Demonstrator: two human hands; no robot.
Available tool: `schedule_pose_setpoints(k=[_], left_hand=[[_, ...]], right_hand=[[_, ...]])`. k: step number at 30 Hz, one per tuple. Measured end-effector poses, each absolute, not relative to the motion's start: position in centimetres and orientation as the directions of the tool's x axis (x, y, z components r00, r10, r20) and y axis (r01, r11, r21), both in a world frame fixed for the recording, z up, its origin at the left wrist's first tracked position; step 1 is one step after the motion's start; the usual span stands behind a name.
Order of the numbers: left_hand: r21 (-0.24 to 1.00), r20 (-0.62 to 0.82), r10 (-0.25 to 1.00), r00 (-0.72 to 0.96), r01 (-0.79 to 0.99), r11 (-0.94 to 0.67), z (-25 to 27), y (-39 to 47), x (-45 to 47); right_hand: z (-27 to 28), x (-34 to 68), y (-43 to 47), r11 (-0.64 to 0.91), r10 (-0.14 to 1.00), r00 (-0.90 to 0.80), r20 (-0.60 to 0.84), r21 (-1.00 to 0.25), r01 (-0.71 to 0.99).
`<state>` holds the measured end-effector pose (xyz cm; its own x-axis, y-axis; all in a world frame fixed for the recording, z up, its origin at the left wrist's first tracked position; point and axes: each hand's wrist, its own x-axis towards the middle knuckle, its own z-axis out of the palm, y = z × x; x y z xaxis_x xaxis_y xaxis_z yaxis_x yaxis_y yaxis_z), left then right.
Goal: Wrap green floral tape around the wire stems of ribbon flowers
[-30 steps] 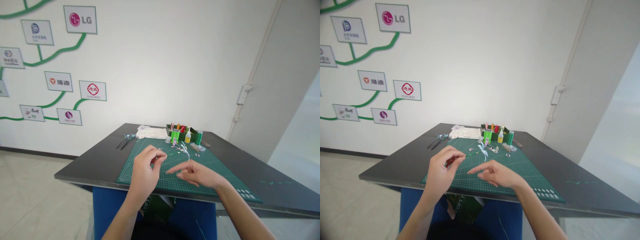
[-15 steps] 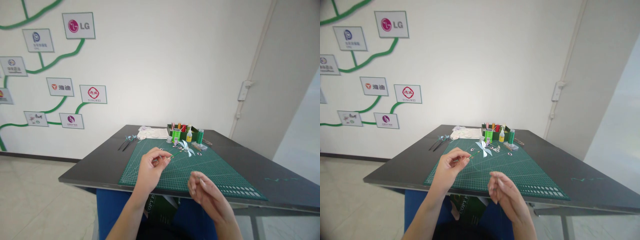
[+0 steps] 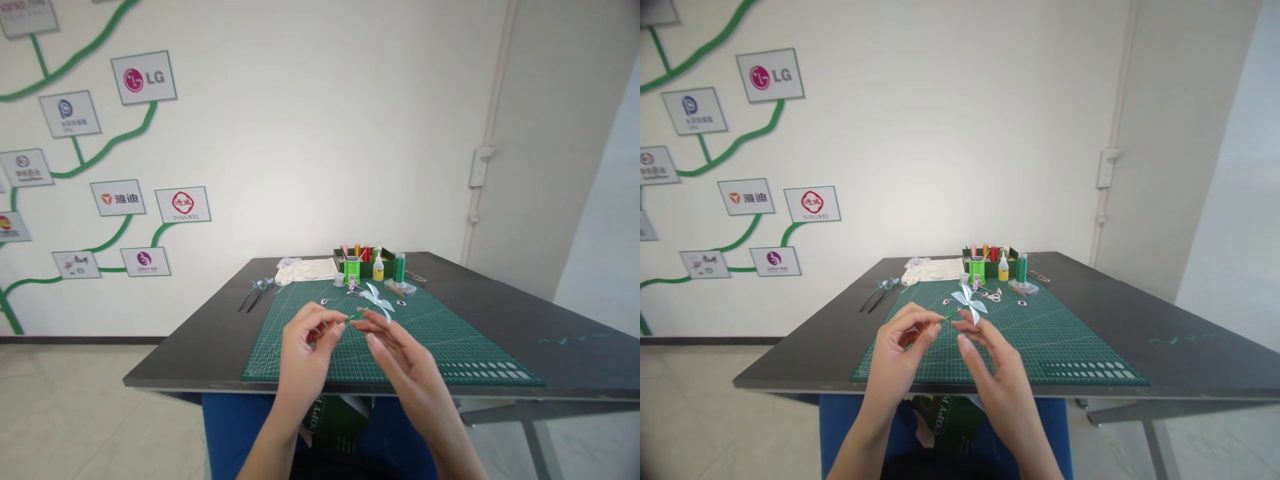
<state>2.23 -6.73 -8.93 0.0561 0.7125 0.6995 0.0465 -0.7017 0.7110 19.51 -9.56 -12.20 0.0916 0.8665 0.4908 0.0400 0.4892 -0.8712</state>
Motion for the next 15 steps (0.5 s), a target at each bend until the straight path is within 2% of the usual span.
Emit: schedule_pose_setpoints(k=[3,5,10,15], left_hand=[[0.673,0.736,0.676,0.039,0.067,-0.737,-9.0,-6.9,2.2],[0.654,0.753,0.658,0.028,0.080,-0.752,-9.1,-6.9,2.1],[0.622,0.778,0.627,0.023,0.104,-0.776,-9.0,-7.1,2.2],[0.649,0.753,0.654,0.077,0.075,-0.757,-8.8,-7.5,2.6]], right_hand=[[-10.4,17.3,-9.8,0.501,0.863,-0.057,0.503,-0.864,-0.046],[-9.9,16.2,-9.6,0.486,0.865,-0.070,0.498,-0.863,-0.137],[-10.7,15.1,-9.2,0.461,0.880,0.036,0.474,-0.834,-0.303],[-11.3,15.4,-9.2,0.478,0.878,0.143,0.458,-0.816,-0.324]])
